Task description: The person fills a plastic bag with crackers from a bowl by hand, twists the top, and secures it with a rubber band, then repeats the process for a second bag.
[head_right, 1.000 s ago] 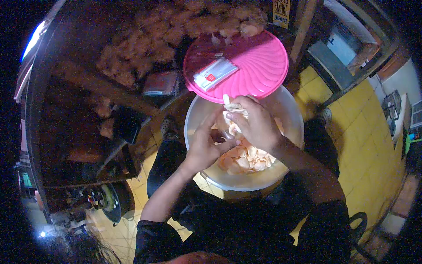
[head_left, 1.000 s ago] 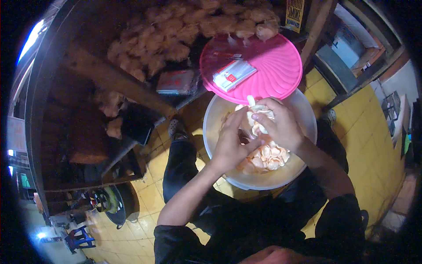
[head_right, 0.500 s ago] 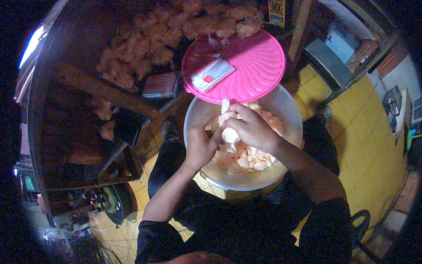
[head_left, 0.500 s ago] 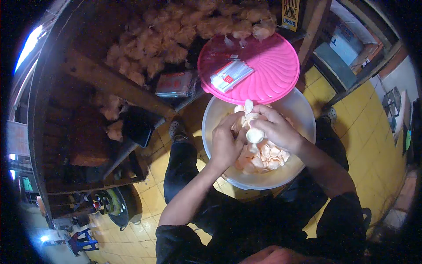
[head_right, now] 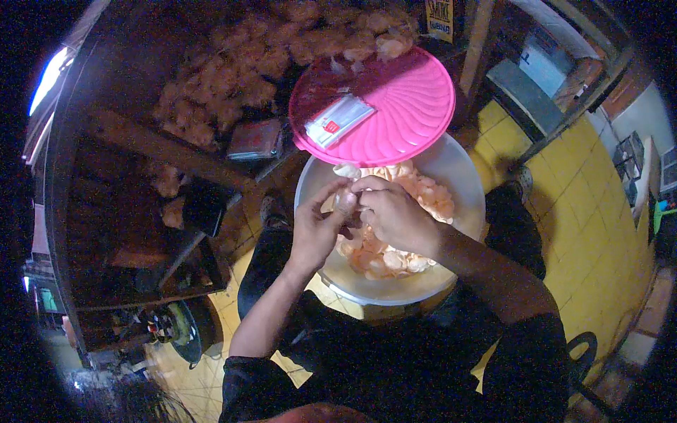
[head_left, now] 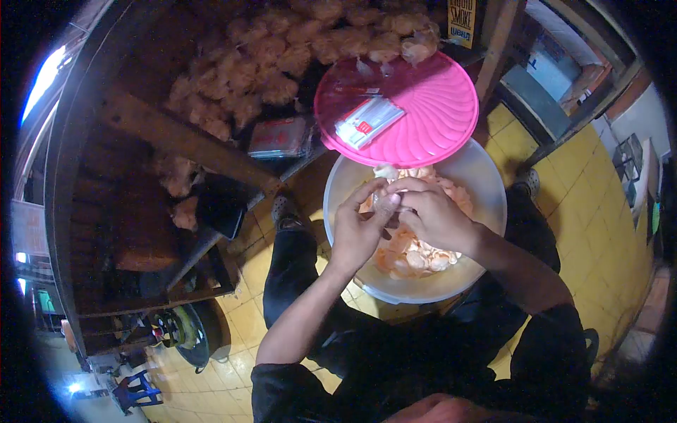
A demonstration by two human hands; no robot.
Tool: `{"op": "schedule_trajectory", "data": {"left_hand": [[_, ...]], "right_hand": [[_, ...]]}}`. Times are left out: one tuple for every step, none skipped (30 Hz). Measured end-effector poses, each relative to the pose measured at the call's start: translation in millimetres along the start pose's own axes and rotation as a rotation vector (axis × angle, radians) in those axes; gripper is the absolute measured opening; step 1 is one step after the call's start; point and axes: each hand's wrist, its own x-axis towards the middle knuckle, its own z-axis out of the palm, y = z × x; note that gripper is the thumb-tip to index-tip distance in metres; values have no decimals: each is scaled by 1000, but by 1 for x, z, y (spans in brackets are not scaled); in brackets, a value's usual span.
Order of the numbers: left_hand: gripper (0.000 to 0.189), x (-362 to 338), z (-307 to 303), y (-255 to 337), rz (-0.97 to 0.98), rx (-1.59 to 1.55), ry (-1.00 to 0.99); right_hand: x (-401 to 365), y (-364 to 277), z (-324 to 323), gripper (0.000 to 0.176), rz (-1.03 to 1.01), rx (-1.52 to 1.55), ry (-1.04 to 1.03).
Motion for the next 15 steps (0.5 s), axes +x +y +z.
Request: {"op": "schedule_trajectory", "data": {"left_hand": [[37,0,0,1,-28,-27,59],[37,1,-2,1,-28,-27,61],[31,2,-5,2,-19,15,46],[26,3,-7,2,-8,56,30],[26,3,-8,5,-7,57,30],[23,3,-8,9,-35,74,35],[20,3,-8,11,-63,89,39],[20,2,-8,8,-63,88,37],[21,2,-9,4,-43,66,20],[22,2,-9,1,-24,42,2],[22,1,-7,-1,-31,41,1],[21,0,-2,1,-22,-43,-21],[20,0,2,3,-8,-126,-41],[21,0,3,6,-5,-115,-55],[21,-1,4,10,-10,-117,-54]], "right_hand": [[1,-4,-4,26,-8,-10,-39],[1,-7,-6,24,-16,-20,-78],[2,-5,-7,24,-17,-18,-79],[4,-2,-9,21,-25,15,-67],[5,-1,-10,19,-34,46,-55],[6,-2,-9,19,-34,45,-54],[6,-4,-8,18,186,328,-8],[5,-7,-9,17,409,611,40],[5,-9,-13,17,410,611,40],[8,-12,-19,15,344,400,6],[8,-13,-22,15,280,192,-30],[7,-10,-18,15,291,199,-34],[5,-4,-14,15,321,156,-39],[4,-1,-11,15,349,111,-45],[3,-1,-10,15,353,113,-48]]}}
